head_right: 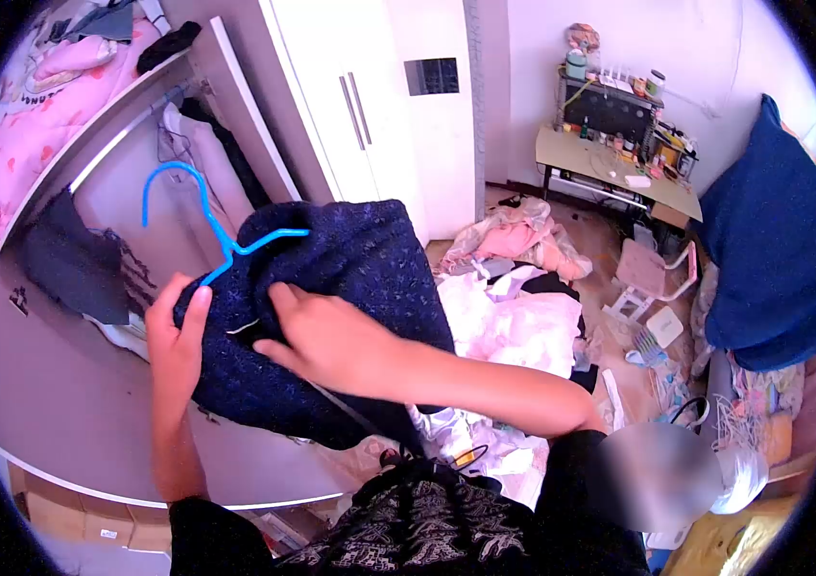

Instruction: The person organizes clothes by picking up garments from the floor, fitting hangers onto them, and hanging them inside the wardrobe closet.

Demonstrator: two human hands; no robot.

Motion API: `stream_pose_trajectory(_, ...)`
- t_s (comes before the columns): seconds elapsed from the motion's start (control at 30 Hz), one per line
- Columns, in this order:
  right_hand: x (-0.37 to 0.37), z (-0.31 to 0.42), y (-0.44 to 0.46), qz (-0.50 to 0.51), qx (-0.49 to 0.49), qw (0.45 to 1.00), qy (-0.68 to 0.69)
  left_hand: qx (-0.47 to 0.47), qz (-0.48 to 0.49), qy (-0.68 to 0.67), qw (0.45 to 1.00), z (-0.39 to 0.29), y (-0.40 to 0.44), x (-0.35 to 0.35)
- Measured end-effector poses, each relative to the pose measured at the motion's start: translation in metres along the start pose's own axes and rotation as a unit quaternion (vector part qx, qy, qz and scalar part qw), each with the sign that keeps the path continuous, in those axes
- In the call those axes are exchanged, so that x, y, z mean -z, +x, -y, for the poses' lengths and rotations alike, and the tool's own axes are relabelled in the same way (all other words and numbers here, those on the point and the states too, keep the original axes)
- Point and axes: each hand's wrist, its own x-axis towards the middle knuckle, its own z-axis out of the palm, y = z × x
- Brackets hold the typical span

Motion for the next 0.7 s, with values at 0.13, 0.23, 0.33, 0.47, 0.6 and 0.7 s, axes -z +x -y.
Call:
stream_pose_trajectory(0.13,0.039,-0.039,-0.011,-0.054,0.183,0.965,-0.177,-0.022,-0.027,0.011,0.999,0.034,0.000,0.020)
stream_pose_trajectory(0.23,0.052,-0.076,-0.001,-0.070,0.141,0.959,-0.237,-0.020,-0.020,0.034,0.999,0.040,-0.005,0.025)
stream_pose_trajectory(0.33,0.037,-0.127,0.016,0.007,0.038,0.996,-0.087,-0.001,0.002,0.049,0.999,0.061,-0.001,0.019)
stream_pose_trajectory(0.47,-0.024,-0.174,0.019,0.120,0.024,0.992,0.040,0.017,-0.028,0.186,0.982,0.105,0.007,0.010)
stream_pose_trajectory(0.6,-0.054,-0.149,0.044,0.025,-0.058,0.991,0.115,0.075,-0.087,0.396,0.911,0.153,0.005,-0.002)
stream_pose_trajectory(0.7,-0.069,-0.123,0.073,-0.079,-0.049,0.991,0.097,0.136,-0.074,0.405,0.901,0.173,0.013,0.015)
